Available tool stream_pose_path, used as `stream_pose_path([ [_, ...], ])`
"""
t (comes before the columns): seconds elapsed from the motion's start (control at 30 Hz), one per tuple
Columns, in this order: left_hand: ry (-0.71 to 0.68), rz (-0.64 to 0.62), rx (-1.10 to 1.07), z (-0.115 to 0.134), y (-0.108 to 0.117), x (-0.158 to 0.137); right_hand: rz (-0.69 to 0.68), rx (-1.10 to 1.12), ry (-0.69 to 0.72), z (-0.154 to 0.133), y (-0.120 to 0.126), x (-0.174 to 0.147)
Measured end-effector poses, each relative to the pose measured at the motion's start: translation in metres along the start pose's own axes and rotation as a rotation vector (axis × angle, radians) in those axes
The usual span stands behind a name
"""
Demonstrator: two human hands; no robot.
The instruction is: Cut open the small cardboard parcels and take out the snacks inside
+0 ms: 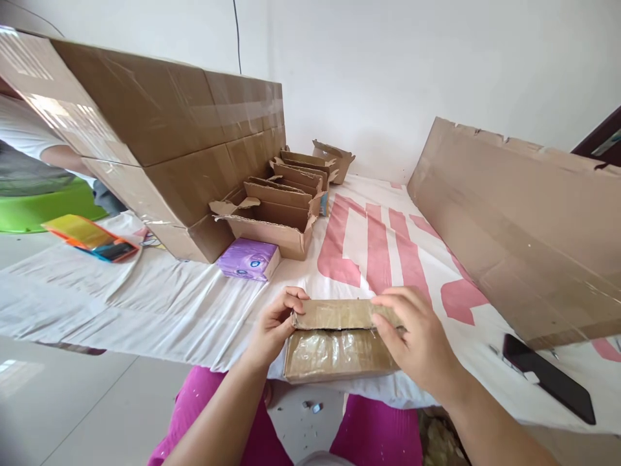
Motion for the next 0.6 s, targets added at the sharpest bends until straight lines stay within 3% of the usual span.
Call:
stream_pose_path([
  [0.1,-0.002,0.015,-0.029,-0.003,-0.001,-0.001,-0.221,-0.011,-0.026,-0.006,-0.023,0.022],
  [0.17,-0.007,0.016,-0.03,-0.004,-0.001,-0.001,-0.283,-0.054,-0.026,-0.01,-0.041,0.029],
  [0.33,0.0,0.02,0.015,-0.006,-0.001,-0.002,-0.299,-0.079,0.027,-0.013,-0.065,0.032],
  [0.6,-0.001,0.01,0.017,-0.007,0.0,-0.002,-0.267,-0.025,0.189,-0.014,-0.063,0.026],
])
Point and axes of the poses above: each hand's wrist, its own x-axis towards the middle knuckle, its own y-axis out of the back of the hand, z = x × y, the point moved 2 cm from there along x, towards the middle knuckle, and after that the axes turned 4 degrees about x, right-handed, at the moved point
